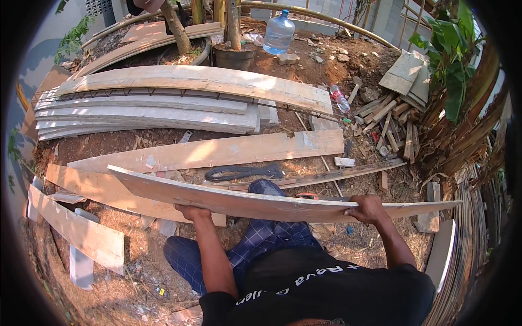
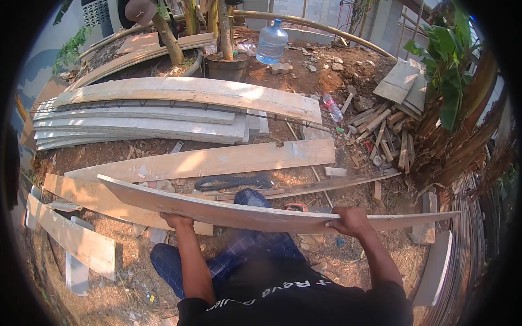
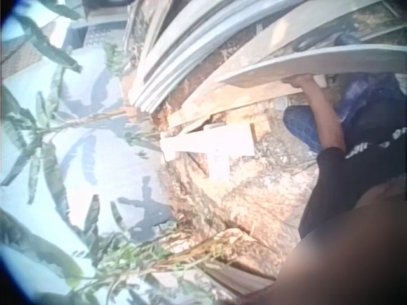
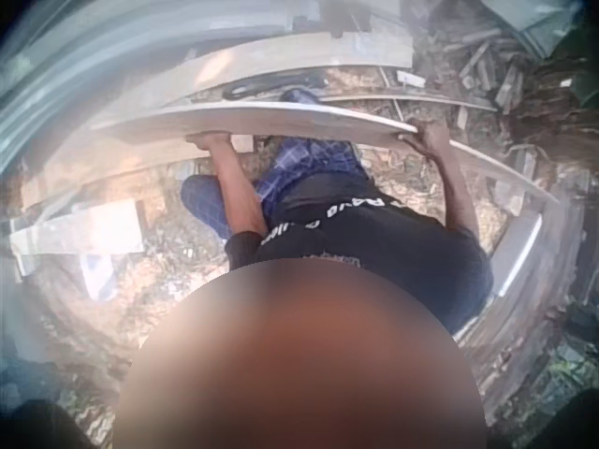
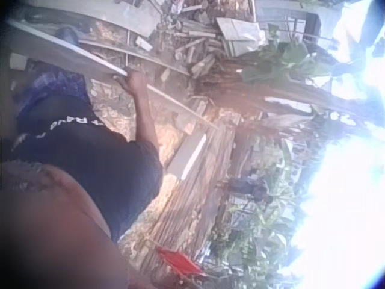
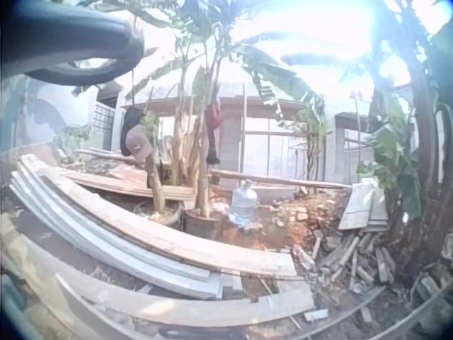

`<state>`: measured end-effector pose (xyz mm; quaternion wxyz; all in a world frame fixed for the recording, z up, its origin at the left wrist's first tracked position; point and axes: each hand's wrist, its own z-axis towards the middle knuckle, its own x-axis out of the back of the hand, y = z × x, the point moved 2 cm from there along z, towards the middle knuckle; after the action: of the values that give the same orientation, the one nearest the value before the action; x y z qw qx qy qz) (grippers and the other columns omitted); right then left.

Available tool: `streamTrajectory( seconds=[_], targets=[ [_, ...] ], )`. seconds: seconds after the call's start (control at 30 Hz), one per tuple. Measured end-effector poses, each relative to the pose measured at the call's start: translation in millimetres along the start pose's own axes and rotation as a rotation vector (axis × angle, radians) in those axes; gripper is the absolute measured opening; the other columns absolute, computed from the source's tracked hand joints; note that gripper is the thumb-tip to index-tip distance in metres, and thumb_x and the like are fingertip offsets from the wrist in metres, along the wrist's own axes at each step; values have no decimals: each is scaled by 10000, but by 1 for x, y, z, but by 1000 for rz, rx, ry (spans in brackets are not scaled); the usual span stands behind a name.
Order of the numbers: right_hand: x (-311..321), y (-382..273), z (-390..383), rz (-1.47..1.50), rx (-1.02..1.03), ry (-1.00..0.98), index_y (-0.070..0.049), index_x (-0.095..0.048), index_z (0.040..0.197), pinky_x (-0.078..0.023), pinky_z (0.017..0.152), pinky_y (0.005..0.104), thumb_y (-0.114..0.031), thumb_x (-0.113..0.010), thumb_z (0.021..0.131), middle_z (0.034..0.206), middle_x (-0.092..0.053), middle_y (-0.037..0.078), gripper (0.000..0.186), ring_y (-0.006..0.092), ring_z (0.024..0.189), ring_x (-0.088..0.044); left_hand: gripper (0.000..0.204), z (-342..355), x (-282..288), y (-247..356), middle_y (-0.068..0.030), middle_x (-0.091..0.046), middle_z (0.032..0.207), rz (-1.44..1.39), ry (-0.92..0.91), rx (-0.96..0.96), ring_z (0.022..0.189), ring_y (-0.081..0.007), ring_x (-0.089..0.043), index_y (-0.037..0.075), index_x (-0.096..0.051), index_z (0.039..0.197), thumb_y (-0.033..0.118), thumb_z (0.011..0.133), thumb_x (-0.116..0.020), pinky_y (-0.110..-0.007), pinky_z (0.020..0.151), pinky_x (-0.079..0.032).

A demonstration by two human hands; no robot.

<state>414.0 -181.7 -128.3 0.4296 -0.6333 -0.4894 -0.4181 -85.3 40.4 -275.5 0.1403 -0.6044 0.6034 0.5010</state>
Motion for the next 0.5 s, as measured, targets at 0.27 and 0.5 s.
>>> streamTrajectory(
  seconds=[0.27, 0.5],
  targets=[
    [69, -9, 26, 150, 223, 526, -97, -667, 828, -487, 606, 488, -641, -789, 745, 705, -680, 114, 563, 367, 679, -677, 782, 33, -38, 58, -141, -360, 1612, -138, -994, 162, 1461, -318, -371, 118, -316, 1581, 670, 1029, -346, -530, 1203, -336],
    [124, -99, 66, 182, 295, 682, -107, -680, 822, -534, 584, 491, -659, -674, 843, 671, -686, 131, 553, 370, 698, -708, 1020, -72, -43, -28, -132, -365, 1609, 120, -915, 240, 1457, -337, -393, 108, -316, 1571, 632, 807, -742, -537, 1216, -357]
  ],
)
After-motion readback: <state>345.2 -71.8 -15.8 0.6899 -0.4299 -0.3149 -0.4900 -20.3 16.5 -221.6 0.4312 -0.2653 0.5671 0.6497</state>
